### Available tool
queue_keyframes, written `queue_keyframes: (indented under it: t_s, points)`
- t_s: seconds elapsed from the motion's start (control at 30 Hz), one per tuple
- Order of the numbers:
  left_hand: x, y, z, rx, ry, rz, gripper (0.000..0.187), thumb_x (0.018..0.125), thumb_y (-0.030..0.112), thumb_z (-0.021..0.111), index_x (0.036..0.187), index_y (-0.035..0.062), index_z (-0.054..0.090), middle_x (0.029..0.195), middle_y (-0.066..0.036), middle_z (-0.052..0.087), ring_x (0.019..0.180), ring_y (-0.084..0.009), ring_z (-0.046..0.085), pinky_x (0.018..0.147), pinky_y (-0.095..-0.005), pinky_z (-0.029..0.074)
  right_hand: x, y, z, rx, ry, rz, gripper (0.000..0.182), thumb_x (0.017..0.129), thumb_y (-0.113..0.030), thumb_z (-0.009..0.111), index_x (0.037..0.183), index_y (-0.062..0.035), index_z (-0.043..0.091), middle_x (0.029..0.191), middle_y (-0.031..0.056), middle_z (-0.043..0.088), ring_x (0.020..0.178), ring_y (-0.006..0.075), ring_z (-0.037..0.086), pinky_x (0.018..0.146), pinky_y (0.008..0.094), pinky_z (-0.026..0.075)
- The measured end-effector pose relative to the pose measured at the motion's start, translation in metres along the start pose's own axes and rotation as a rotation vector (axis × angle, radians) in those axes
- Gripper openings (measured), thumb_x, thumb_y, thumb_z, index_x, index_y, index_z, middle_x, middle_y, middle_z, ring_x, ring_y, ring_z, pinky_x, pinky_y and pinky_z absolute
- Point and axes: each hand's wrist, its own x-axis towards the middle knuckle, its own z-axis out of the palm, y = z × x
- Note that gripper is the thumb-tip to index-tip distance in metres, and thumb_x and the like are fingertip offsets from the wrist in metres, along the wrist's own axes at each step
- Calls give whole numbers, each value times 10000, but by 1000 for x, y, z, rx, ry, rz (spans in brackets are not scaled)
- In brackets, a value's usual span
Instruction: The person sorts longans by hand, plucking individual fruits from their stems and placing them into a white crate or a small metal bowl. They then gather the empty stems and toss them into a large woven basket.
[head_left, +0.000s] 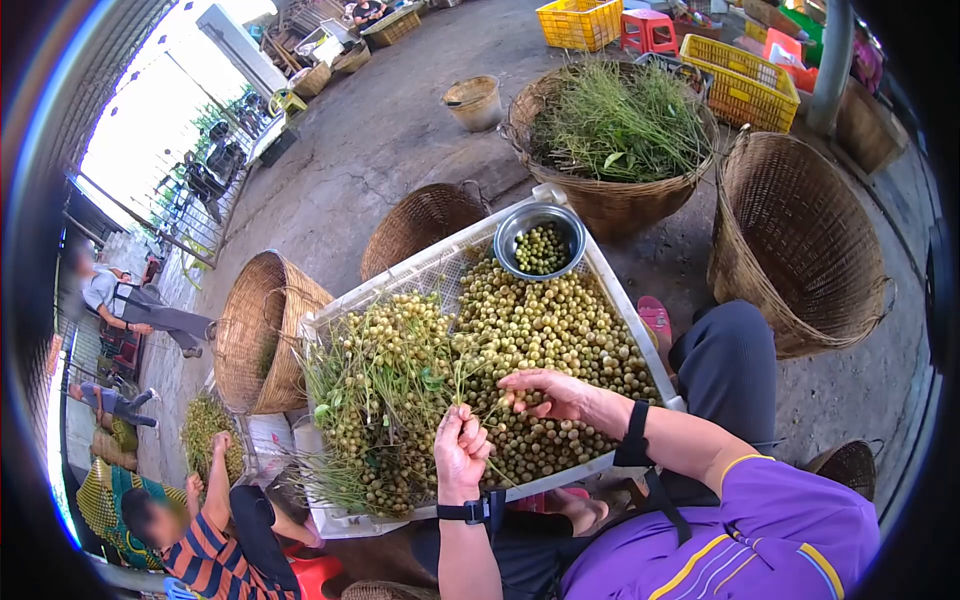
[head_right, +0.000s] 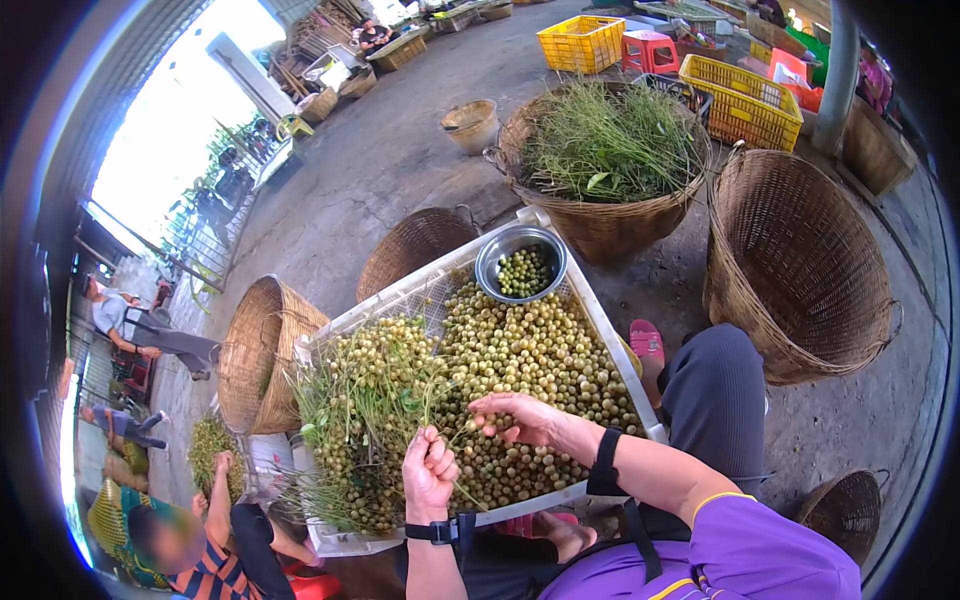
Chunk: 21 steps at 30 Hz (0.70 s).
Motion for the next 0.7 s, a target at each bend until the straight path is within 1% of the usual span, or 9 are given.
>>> queue_keyframes:
  t_s: [0.1, 0.23, 0.3, 0.47, 0.5, 0.53, 0.57, 0.63, 0.7]
  points:
    - [-1, 5, -5, -21, 11, 9, 196, 953, 266, 420, 899, 95, 497, 519, 59, 266, 411, -48, 194, 381, -208, 162, -12, -2, 21, -288, -37, 121, 331, 911, -297, 472, 1155, -84, 545, 938, 6, 588, 760, 90, 604, 402, 135, 313]
    - [-5, 7, 3, 113, 87, 8, 263, 955, 275, 424, 1064, 59, 530, 507, 58, 258, 401, -41, 191, 377, -207, 162, -14, 3, 30, -319, -79, 111, 356, 925, -325, 455, 1179, -88, 531, 992, 19, 581, 769, 95, 612, 391, 133, 325]
    - [-7, 6, 3, 167, 70, 14, 253, 956, 260, 423, 1076, 66, 531, 505, 57, 251, 402, -42, 197, 376, -204, 170, -14, 3, 31, -377, -105, 43, 372, 929, -351, 450, 1183, -92, 530, 1000, 26, 582, 775, 99, 615, 384, 128, 329]
    - [-11, 4, 5, 269, 24, 34, 220, 949, 188, 436, 1089, 57, 543, 517, 46, 293, 412, -42, 233, 379, -192, 197, -12, 6, 23, -149, -146, 206, 363, 924, -353, 461, 1171, -97, 534, 985, 30, 589, 756, 93, 606, 373, 118, 314]
    - [-11, 5, 3, 275, 10, 32, 196, 940, 186, 451, 1054, 57, 545, 549, 37, 336, 423, -59, 304, 382, -205, 255, -9, 10, 19, -146, -148, 195, 351, 918, -341, 479, 1163, -95, 533, 981, 28, 590, 753, 93, 604, 370, 120, 309]
    - [-12, 6, 4, 275, 10, 32, 196, 940, 186, 451, 1054, 57, 545, 549, 37, 336, 423, -59, 304, 382, -205, 255, -6, 15, 15, -142, -149, 184, 341, 912, -329, 497, 1155, -93, 531, 976, 25, 591, 750, 93, 603, 366, 122, 304]
    - [-13, 7, 5, 305, 32, 32, 180, 935, 187, 458, 1028, 59, 544, 570, 31, 356, 443, -79, 351, 395, -227, 297, -3, 18, 10, -145, -149, 138, 285, 885, -244, 559, 1120, -86, 528, 971, 24, 591, 752, 96, 606, 360, 122, 293]
    - [-13, 9, 4, 316, 31, 41, 143, 921, 178, 466, 968, 61, 531, 628, 12, 400, 516, -138, 463, 449, -301, 398, -4, 17, 12, -105, -129, 148, 267, 868, -196, 582, 1104, -85, 526, 959, 27, 597, 745, 95, 609, 366, 127, 299]
    - [-13, 7, 2, 307, 47, 47, 141, 918, 170, 458, 965, 57, 527, 633, 7, 404, 522, -140, 466, 456, -300, 396, -7, 15, 17, -66, -107, 157, 258, 851, -148, 604, 1088, -84, 524, 947, 29, 602, 738, 93, 612, 372, 132, 306]
